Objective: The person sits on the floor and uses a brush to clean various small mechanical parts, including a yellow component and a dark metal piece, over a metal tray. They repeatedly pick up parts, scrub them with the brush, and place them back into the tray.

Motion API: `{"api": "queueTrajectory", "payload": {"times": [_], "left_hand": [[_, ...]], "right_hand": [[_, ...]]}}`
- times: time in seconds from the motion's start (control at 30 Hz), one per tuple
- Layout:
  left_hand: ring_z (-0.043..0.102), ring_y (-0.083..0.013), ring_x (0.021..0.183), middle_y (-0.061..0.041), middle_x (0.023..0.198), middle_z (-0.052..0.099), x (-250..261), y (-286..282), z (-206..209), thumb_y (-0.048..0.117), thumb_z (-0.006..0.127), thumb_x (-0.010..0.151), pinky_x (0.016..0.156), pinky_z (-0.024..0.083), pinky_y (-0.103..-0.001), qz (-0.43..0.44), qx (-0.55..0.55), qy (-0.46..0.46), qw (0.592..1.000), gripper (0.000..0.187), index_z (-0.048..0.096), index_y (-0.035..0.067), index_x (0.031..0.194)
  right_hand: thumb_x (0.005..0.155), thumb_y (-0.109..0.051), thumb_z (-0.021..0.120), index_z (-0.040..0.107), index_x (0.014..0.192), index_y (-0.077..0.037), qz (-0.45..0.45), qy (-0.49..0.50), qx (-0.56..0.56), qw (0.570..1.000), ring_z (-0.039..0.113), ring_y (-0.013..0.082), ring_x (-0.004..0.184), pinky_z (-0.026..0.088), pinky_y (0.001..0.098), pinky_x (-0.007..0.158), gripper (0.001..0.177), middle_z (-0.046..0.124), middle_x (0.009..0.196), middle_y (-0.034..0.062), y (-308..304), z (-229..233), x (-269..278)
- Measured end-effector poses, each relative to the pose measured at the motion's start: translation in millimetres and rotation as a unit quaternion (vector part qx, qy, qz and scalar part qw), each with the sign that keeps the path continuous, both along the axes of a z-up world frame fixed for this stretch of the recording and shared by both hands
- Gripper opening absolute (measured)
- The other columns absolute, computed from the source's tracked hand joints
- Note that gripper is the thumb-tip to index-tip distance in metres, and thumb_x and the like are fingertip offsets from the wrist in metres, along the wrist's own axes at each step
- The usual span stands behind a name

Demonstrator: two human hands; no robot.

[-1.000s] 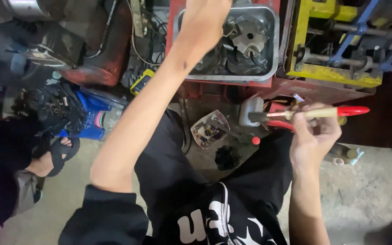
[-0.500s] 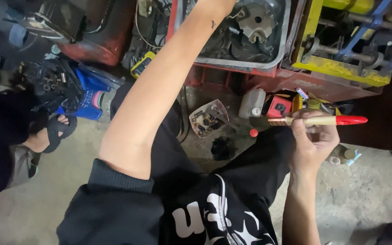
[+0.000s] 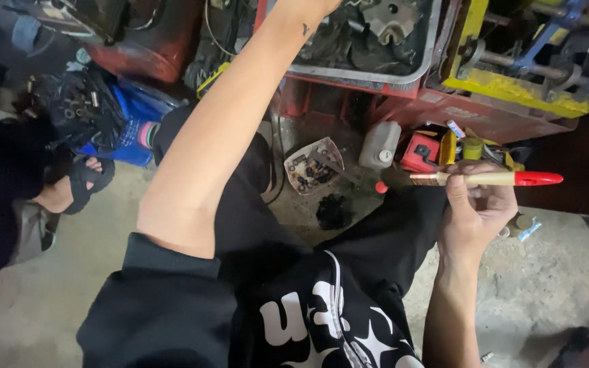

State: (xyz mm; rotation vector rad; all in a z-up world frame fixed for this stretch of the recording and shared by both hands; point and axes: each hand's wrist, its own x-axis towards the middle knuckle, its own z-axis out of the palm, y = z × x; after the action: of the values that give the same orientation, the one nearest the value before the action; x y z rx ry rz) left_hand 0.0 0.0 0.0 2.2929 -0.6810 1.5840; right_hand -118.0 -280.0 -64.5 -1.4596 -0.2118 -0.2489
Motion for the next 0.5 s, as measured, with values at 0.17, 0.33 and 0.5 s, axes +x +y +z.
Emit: {"api": "queueTrajectory", "payload": {"times": [0.17, 0.33, 0.5], "left_hand": [[0.046, -0.0178, 0.063, -0.005, 0.073, 0.056, -23.4, 1.3, -2.5, 0.005, 0.055, 0.097, 0.067, 0.041, -0.032, -0.008, -0.004, -0.051, 0.999, 0.019, 0.063, 0.011, 0.080], [0.046, -0.0138, 0.054, -0.003, 0.063, 0.058, -50.4, -6.7, -23.1, 0.010, 0.057, 0.100, 0.063, 0.040, -0.029, -0.016, -0.003, -0.099, 0.995, 0.029, 0.064, 0.010, 0.071], [0.061, -0.0321, 0.054, -0.013, 0.058, 0.066, -115.3, -42.6, -199.3, 0.033, 0.057, 0.093, 0.057, 0.041, -0.046, 0.302, -0.495, 0.357, 0.732, 0.036, 0.070, 0.009, 0.070]], "right_hand": [[0.102, -0.012, 0.075, 0.061, 0.107, -0.007, 0.008, 0.021, 0.019, 1.000, 0.065, 0.0165, 0.097, 0.061, 0.0303, 0.090, 0.016, 0.062, 0.103, 0.0054, 1.2, -9.5, -4.0], [0.104, 0.000, 0.069, 0.060, 0.105, -0.005, 0.029, 0.031, 0.035, 0.998, 0.068, 0.0194, 0.095, 0.066, 0.0325, 0.092, 0.011, 0.062, 0.099, 0.0078, 10.8, -12.4, -1.8], [0.102, 0.000, 0.070, 0.063, 0.107, -0.006, 0.023, 0.081, 0.057, 0.995, 0.067, 0.0139, 0.093, 0.060, 0.0240, 0.088, 0.011, 0.063, 0.101, 0.0054, 11.9, -38.6, 1.5]]}}
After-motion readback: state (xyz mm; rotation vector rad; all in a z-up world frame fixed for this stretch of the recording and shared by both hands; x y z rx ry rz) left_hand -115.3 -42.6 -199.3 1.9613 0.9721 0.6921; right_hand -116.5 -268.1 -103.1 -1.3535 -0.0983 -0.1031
